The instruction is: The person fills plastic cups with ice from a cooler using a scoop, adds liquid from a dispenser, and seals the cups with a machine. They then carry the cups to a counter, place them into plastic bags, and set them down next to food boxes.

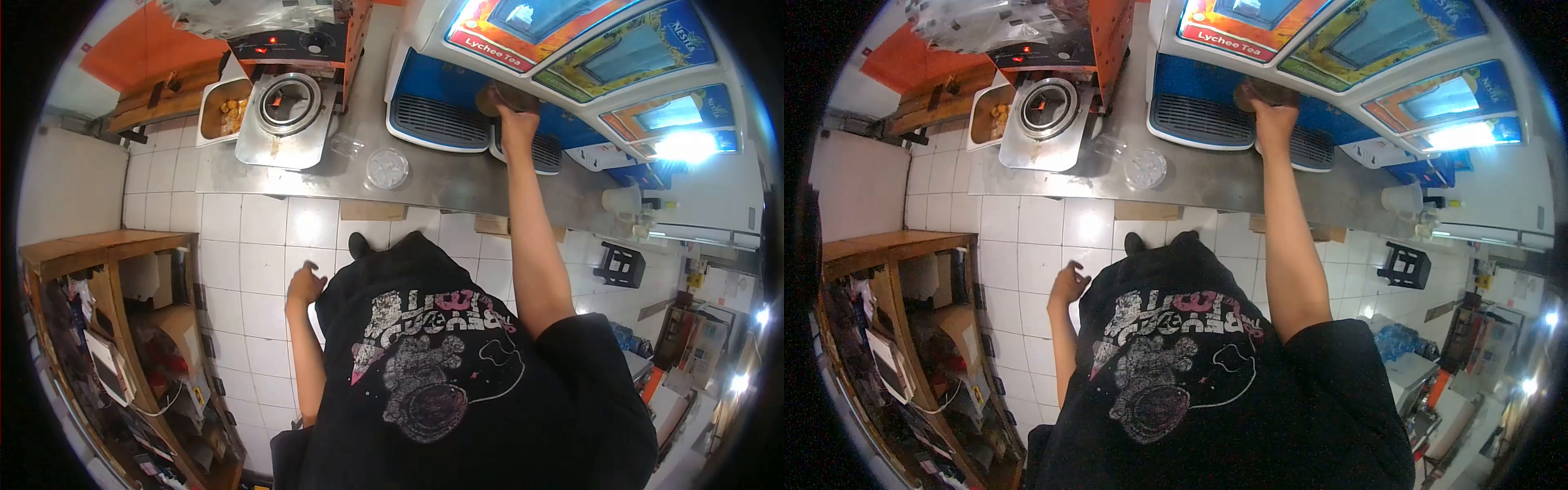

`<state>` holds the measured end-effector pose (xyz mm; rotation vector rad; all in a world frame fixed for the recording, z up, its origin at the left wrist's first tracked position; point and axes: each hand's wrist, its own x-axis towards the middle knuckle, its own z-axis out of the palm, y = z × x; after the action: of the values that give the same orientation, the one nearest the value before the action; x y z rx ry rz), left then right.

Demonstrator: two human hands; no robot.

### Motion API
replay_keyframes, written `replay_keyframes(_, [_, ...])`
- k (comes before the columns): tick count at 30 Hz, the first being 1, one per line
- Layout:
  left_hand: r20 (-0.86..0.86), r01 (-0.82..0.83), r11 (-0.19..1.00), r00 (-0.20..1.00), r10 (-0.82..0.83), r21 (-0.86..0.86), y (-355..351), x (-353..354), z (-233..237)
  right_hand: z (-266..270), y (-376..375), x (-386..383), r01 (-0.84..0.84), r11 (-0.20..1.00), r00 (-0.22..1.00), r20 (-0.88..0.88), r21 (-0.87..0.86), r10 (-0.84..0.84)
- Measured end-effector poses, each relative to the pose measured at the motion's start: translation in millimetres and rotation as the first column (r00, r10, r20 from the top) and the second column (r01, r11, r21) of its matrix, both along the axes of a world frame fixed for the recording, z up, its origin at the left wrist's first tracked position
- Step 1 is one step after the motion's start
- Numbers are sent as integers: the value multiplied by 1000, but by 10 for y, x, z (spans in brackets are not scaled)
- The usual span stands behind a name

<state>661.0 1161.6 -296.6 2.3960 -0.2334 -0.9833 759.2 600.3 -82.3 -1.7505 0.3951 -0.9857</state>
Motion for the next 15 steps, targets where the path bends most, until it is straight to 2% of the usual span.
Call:
replay_keyframes(2, [-228, -78, 996, 970, 84, 38, 133, -191, -250, -25, -12, 3, 3, 1000, 1000, -15, 0, -3])
replay_keyframes(3, [-248, -72, 997, 966, 79, 37, 213, -306, -316, -24, -1, -7, -21, 997, 1000, -5, 72, 21])
replay_keyframes(4, [-258, -94, 996, 962, 89, -6, 399, -470, -637, -7, 10, -22, -43, 989, 999, 8, 142, 43])
replay_keyframes(6, [-270, -111, 993, 958, 94, -48, 774, -801, -1285, 114, 121, -22, -40, 992, 999, 20, 123, 38])
replay_keyframes(8, [-121, 6, 997, 993, -16, -82, 1010, -1044, -1580, 154, 160, -32, -40, 994, 999, 34, 105, 36])
replay_keyframes(9, [-121, 7, 997, 993, -17, -80, 1027, -1106, -1581, 147, 144, -35, -34, 996, 999, 15, 84, 32])
replay_keyframes(11, [-290, -247, 952, 938, 187, -183, 1049, -1244, -1599, 123, 119, -26, -27, 998, 1000, -4, 64, 28])
replay_keyframes(12, [-491, -506, 844, 789, 370, -178, 1162, -1441, -2046, 95, 103, -15, -31, 997, 999, 11, 67, 30])
replay_keyframes(13, [-490, -506, 844, 789, 370, -177, 1167, -1449, -2048, 64, 83, -5, -34, 997, 999, 26, 71, 32])
replay_keyframes(15, [-558, -643, 755, 677, 480, -131, 1116, -1461, -1912, 28, 21, 1, -43, 995, 999, 11, 85, 42])
